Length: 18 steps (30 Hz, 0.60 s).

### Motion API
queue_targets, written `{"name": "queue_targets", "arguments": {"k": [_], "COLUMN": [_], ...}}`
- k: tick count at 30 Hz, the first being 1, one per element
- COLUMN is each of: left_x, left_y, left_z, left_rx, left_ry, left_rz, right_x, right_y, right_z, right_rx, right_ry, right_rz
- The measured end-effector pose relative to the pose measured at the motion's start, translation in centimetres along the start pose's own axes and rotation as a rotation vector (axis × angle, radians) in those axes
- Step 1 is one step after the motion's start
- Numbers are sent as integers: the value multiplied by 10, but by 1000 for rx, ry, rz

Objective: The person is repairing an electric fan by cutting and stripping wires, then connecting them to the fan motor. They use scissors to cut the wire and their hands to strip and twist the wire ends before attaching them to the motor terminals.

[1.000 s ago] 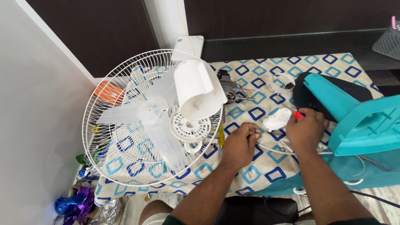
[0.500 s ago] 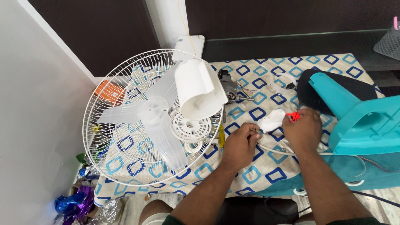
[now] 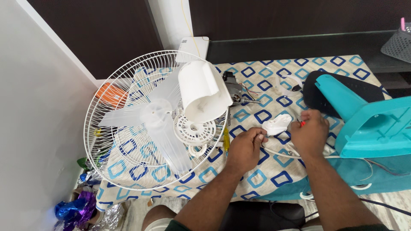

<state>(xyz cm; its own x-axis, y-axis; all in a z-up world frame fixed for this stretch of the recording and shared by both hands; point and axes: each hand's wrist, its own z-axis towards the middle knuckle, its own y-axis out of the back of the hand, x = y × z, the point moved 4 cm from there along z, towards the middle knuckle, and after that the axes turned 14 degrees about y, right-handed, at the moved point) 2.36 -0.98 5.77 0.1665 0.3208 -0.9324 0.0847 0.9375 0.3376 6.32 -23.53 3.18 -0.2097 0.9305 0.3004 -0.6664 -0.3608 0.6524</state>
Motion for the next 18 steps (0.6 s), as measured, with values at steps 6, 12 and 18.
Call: {"name": "queue_targets", "arguments": {"k": [6,12,18], "left_x": [-1,-6,-2], "left_y": [1,1,-1], "left_z": [0,0,3], "left_rx": [51,32,47], "left_ry": [44,36,128], "left_rz": [0,27,78], "right_x": [-1,23,72], "right_y": [6,29,60], "right_z": [-7,-7,-1], "right_rx": [-207,-358,-264], "right_ry": [72,162,299], "right_rz": [96,235,258]}}
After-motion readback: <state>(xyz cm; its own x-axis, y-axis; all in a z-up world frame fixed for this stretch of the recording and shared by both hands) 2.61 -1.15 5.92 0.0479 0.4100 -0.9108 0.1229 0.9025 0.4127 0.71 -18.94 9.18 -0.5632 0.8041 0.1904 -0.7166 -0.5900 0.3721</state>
